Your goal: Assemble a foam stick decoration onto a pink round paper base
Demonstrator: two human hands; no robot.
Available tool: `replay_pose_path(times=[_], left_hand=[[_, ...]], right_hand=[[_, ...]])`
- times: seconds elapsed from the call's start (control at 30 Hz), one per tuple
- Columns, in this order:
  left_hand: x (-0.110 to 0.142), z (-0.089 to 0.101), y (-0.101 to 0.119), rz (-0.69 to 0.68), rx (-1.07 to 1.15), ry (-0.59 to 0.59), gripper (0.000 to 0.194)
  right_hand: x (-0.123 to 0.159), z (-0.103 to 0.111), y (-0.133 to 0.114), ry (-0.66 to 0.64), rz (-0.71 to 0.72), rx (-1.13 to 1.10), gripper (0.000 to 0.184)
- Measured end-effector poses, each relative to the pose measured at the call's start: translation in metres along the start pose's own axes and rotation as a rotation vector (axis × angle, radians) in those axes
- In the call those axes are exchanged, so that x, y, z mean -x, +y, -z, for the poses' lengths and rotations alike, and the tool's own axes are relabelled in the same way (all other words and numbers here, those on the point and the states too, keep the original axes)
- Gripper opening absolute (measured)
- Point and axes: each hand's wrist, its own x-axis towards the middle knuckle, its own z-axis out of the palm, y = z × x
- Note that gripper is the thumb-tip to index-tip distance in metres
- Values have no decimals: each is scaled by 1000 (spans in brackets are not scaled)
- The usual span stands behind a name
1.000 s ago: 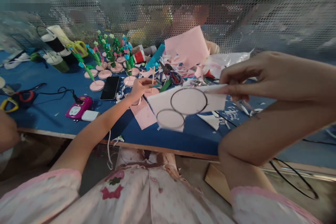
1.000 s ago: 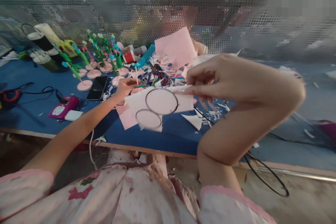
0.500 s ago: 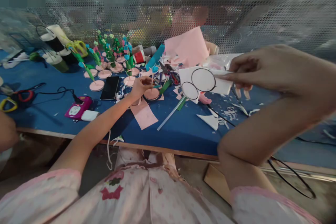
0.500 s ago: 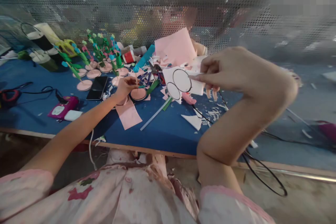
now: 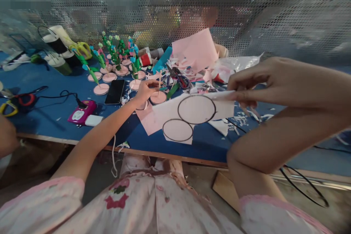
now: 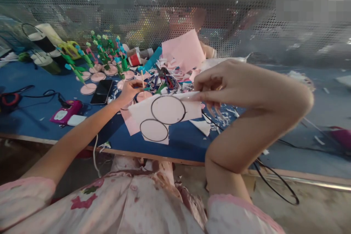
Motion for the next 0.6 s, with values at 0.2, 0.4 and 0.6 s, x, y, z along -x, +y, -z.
replay_pose_path(times=[0.2,0.4,0.6], left_hand=[[3,0,6,-5,46,-20,26],[3,0,5,48,93,-13,30],[1,-1,6,22,63,11,32]], right_hand=[[3,-1,11,186,-267,44,55],[7,0,-1,35,11,-23,62],[-1,-2,-4,152,-192,83,65]])
